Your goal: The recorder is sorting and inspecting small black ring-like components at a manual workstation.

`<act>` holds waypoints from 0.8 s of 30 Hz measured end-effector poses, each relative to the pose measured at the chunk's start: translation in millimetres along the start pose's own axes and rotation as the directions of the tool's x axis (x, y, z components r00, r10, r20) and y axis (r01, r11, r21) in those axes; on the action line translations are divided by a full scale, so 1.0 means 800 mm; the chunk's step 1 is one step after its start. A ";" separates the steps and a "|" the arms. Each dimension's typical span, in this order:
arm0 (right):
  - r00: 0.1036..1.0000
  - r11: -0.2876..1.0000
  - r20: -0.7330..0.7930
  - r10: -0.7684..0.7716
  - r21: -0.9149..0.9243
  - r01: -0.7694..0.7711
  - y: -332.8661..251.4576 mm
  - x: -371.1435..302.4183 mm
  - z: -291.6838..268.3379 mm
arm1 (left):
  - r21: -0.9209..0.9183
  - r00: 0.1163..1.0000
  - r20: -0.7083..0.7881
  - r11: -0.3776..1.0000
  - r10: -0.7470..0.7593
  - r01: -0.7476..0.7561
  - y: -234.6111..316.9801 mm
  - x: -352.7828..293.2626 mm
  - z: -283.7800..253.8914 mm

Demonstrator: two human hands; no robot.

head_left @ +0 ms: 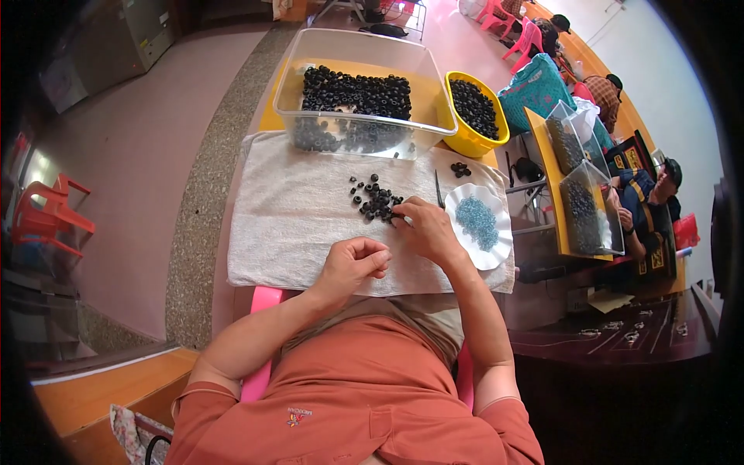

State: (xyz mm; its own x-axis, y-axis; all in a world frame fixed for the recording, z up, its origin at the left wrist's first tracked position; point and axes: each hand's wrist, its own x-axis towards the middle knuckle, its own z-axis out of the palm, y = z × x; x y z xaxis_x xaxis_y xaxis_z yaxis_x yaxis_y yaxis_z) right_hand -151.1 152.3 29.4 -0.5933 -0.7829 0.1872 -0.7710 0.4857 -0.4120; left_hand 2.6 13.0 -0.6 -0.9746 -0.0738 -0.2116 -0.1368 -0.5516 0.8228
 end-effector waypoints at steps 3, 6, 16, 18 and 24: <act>1.000 1.000 0.006 -0.002 0.000 0.002 -0.001 0.000 0.000 | -0.010 1.000 0.004 1.000 0.003 -0.003 0.000 0.000 -0.002; 1.000 1.000 0.030 0.002 -0.010 -0.002 0.000 0.001 -0.001 | -0.010 1.000 0.007 1.000 0.005 -0.005 -0.001 0.001 -0.003; 0.999 0.999 0.003 -0.033 0.038 0.033 0.009 -0.004 0.007 | -0.011 1.000 0.003 1.000 -0.003 0.003 0.003 0.000 0.001; 0.999 0.998 0.013 -0.032 0.052 0.032 0.004 -0.004 0.004 | -0.014 1.000 0.002 1.000 0.001 -0.001 0.001 0.000 -0.001; 0.999 0.999 0.006 -0.037 0.010 0.037 -0.001 -0.007 0.002 | -0.014 1.000 0.000 1.000 -0.004 0.004 0.002 0.000 0.000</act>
State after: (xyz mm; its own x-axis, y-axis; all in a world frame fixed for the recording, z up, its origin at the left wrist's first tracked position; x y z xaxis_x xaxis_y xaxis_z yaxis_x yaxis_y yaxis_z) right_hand -146.6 155.4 27.1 -0.5632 -0.8025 0.1969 -0.7897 0.4526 -0.4141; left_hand 2.5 12.1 0.6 -0.9742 -0.0714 -0.2143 -0.1379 -0.5632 0.8147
